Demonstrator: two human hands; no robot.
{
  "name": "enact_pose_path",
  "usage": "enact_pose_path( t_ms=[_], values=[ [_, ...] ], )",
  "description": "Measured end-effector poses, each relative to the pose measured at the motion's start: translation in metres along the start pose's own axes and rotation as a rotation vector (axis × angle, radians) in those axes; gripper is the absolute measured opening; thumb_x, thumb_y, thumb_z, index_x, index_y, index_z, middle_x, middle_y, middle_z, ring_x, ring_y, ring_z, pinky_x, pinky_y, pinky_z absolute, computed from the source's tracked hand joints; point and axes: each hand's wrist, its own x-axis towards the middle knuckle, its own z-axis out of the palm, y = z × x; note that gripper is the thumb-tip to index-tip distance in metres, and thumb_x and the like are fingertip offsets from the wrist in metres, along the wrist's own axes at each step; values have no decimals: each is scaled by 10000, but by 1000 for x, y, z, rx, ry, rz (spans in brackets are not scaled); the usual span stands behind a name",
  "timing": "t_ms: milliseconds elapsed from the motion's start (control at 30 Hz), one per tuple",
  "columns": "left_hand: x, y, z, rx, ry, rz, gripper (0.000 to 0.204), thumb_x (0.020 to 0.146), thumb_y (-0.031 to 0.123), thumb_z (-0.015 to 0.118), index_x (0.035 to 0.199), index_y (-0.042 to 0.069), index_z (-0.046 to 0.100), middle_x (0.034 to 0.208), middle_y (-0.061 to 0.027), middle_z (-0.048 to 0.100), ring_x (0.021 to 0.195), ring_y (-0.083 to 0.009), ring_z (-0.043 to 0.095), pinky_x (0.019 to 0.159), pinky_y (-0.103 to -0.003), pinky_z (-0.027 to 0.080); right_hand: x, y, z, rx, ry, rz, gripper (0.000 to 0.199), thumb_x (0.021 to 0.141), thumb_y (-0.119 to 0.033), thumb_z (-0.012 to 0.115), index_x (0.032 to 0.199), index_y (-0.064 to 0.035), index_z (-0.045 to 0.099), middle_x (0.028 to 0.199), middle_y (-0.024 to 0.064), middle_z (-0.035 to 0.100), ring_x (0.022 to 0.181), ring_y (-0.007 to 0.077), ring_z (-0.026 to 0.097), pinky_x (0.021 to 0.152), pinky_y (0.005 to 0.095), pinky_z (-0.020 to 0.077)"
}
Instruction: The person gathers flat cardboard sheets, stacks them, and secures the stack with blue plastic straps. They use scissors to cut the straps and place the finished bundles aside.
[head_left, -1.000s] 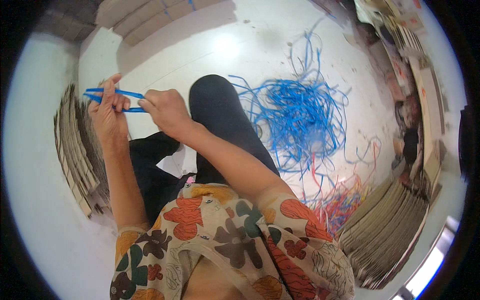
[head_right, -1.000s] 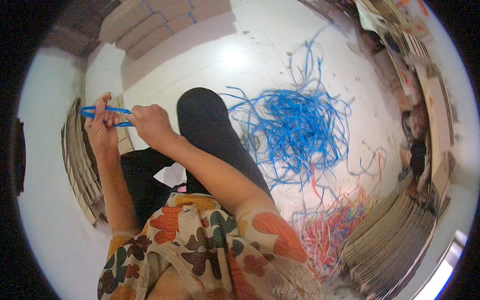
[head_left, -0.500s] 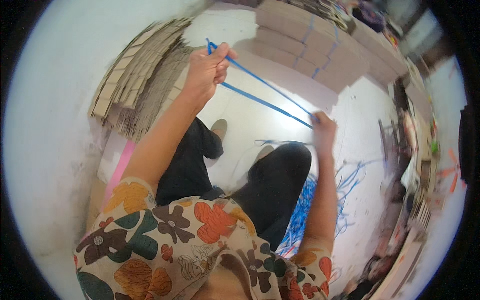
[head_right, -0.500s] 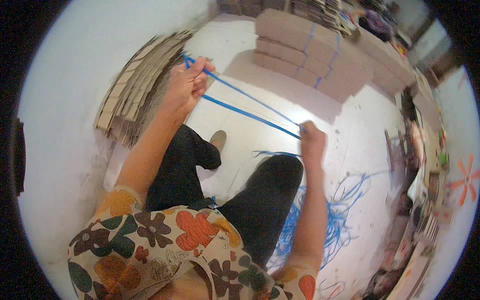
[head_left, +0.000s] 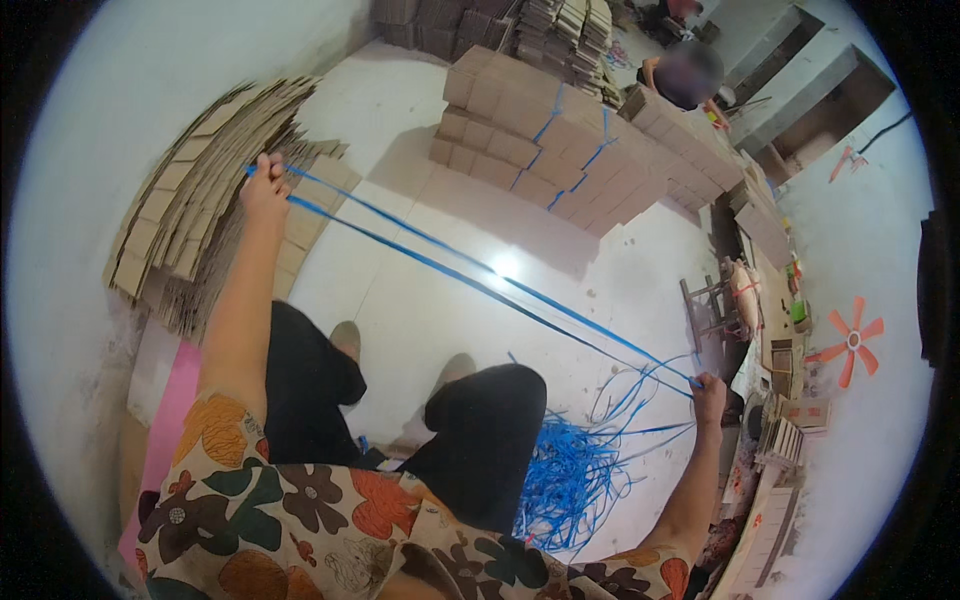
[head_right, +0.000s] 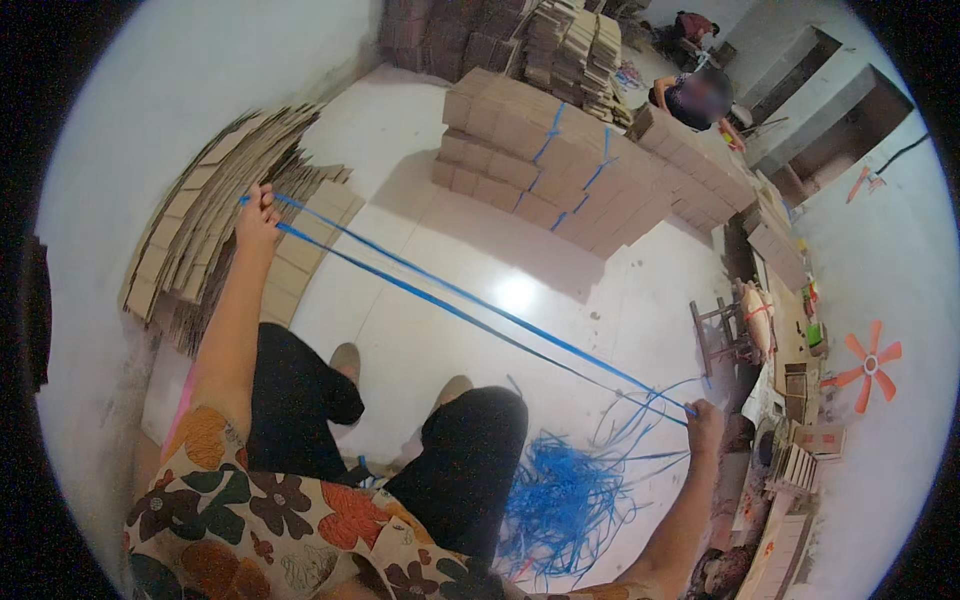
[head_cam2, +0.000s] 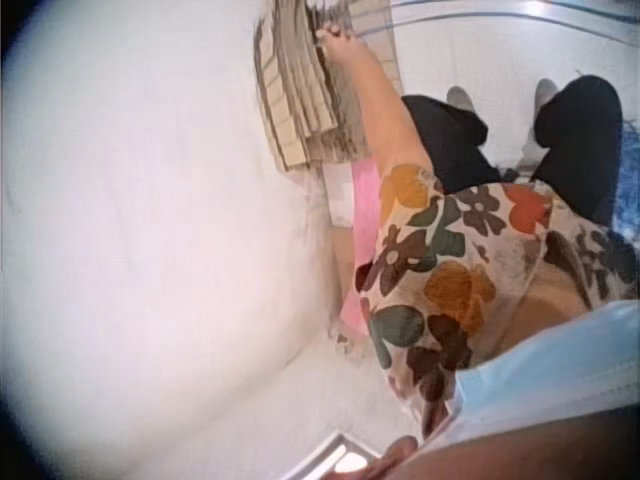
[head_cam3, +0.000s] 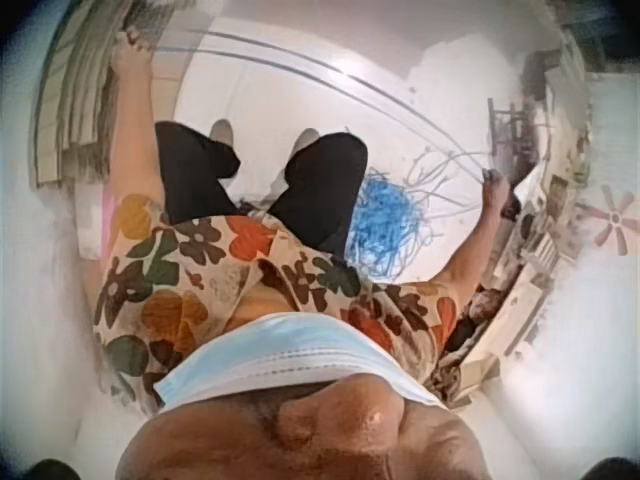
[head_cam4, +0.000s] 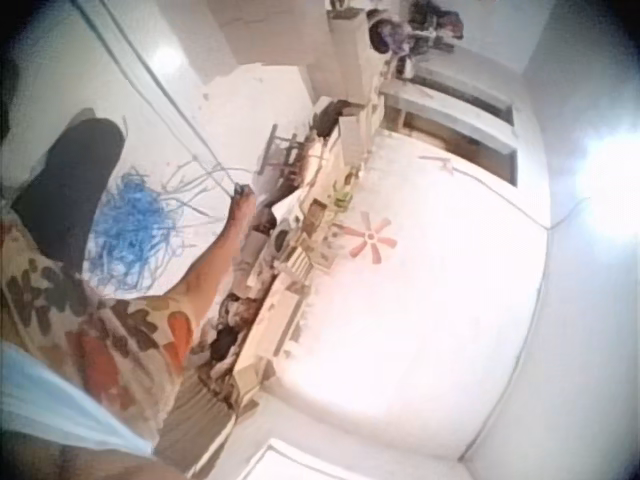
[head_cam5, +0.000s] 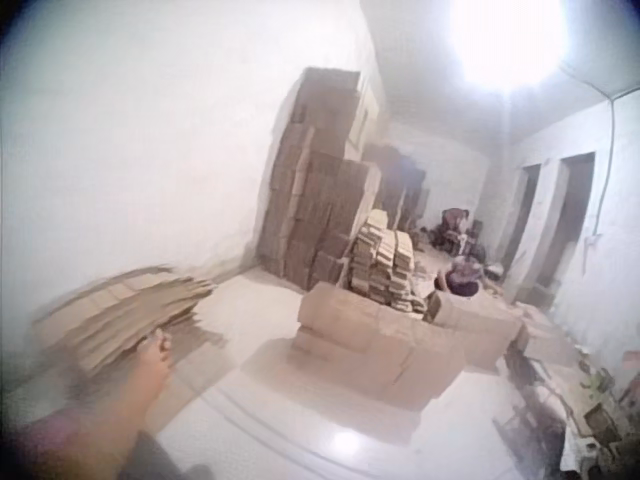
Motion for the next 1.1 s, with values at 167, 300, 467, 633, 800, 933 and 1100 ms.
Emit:
enact_pose_path(
  t_ms=[167,300,467,633,800,933,1100],
  values=[
    [13,-17,-6,104,181,17,273,911,239,517,836,-14,589,639,-31,551,414,-67,321,378,-226,234,-12,56,-38,-102,-7,165,125,724,-123,619,696,-6,583,650,194,547,664,394,541,584,454,410],
    [18,-51,-10,303,164,-74,297,912,279,510,959,-6,578,771,-45,596,459,-64,341,408,-207,251,-14,42,-54,-200,4,192,133,723,-154,611,733,-20,610,639,166,549,670,373,545,591,443,421],
    [47,-119,-39,384,20,-130,307,925,274,479,1014,-8,561,857,-75,622,469,-62,364,390,-207,273,-1,36,16,-412,-226,314,443,817,-437,524,806,-8,637,819,205,614,773,390,580,689,463,459],
    [39,-177,-75,544,3,-205,320,942,271,430,1071,-2,536,952,-95,634,492,-65,376,406,-189,286,11,5,133,-261,-625,513,694,815,-617,419,805,45,627,851,249,616,834,398,590,730,472,458],
    [53,-210,-104,553,119,-242,317,954,226,394,1094,-31,517,1023,-132,621,472,-79,412,375,-193,283,20,-19,256,-171,-717,515,754,802,-665,374,835,43,634,885,263,614,879,410,582,771,476,447],
    [87,-239,-135,517,51,-274,368,956,280,379,1203,19,460,1153,-128,566,530,-80,392,391,-186,288,30,-2,333,-56,-692,355,735,799,-656,388,825,34,641,907,272,607,879,419,581,788,473,441],
    [106,-262,-128,595,46,-269,388,963,279,359,1226,1,425,1150,-143,567,554,-89,400,431,-184,296,58,8,403,-53,-657,350,686,797,-633,433,820,21,636,883,263,611,863,417,588,782,470,448]
  ],
)
